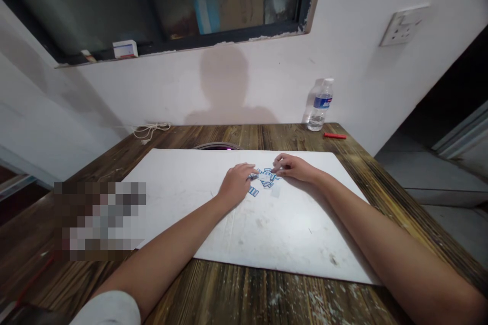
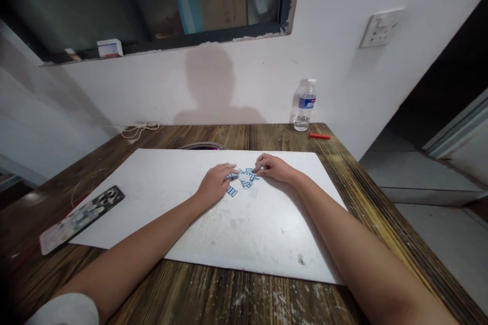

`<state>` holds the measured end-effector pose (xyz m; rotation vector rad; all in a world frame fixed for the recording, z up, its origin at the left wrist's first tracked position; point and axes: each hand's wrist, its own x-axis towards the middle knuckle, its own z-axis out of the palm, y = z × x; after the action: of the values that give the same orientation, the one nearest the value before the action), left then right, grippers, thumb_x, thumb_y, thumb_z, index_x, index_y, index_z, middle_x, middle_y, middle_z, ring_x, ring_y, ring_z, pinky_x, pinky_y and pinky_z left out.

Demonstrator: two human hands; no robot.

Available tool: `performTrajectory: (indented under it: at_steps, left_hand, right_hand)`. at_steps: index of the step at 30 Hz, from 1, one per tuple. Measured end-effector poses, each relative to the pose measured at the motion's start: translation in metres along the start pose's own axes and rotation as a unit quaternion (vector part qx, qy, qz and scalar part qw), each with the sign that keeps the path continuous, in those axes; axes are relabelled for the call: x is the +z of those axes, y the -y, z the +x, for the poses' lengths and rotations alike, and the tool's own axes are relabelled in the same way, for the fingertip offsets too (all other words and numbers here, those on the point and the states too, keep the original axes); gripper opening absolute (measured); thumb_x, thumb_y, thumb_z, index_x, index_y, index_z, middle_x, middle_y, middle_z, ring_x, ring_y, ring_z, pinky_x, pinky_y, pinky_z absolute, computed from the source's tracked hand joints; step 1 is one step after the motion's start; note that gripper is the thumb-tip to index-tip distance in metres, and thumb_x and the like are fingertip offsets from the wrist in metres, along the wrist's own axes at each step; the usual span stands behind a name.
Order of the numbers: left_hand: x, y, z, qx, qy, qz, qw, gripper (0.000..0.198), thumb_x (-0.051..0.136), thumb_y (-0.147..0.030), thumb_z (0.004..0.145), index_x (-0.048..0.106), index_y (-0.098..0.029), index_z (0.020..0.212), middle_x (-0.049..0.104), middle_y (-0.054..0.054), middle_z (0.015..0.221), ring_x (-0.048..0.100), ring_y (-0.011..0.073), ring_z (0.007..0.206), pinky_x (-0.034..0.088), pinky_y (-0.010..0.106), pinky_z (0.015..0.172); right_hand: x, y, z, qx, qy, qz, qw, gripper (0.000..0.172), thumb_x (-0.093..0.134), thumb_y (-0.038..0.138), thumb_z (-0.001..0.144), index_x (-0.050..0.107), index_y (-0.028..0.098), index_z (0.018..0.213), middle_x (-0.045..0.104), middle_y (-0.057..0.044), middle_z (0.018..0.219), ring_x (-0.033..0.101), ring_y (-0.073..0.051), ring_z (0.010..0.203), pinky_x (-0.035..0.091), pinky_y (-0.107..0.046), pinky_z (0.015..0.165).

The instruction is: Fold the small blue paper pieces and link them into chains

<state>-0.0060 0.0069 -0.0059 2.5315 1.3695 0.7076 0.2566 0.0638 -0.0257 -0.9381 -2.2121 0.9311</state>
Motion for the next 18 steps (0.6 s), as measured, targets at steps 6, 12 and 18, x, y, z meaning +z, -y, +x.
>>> performTrajectory:
  at_steps: [6,12,18]
  left_hand:
    - [-0.003,0.006,0.003,-0.057,-0.019,0.001,0.998,0.024,0.052,-0.019,0.087,0.071,-0.024,0.102,0.072,0.003,0.107,0.060,0.0235,0.106,0.046,0.041,0.097]
    - [-0.006,-0.003,0.003,0.139,0.141,-0.044,0.979,0.047,0.067,-0.049,0.081,0.063,-0.028,0.123,0.062,0.005,0.132,0.048,0.0297,0.130,0.032,0.048,0.110]
    - [-0.007,-0.006,0.001,0.207,0.157,-0.105,0.960,0.019,0.068,-0.038,0.082,0.068,-0.023,0.072,0.067,0.001,0.124,0.051,0.0238,0.127,0.033,0.043,0.108]
  right_hand:
    - [0.004,0.017,0.001,-0.078,0.055,-0.070,0.993,0.029,0.077,0.050,0.073,0.078,0.028,0.092,0.059,-0.006,0.099,0.055,-0.023,0.097,0.041,-0.039,0.092]
    - [0.021,0.027,0.006,-0.049,0.007,-0.004,0.999,0.046,0.083,0.057,0.059,0.066,0.019,0.080,0.059,-0.002,0.081,0.053,-0.019,0.079,0.042,-0.032,0.073]
    - [0.004,0.011,-0.001,0.001,0.000,0.001,1.000,0.045,0.081,0.057,0.060,0.063,0.019,0.077,0.059,-0.002,0.080,0.052,-0.018,0.074,0.042,-0.032,0.070]
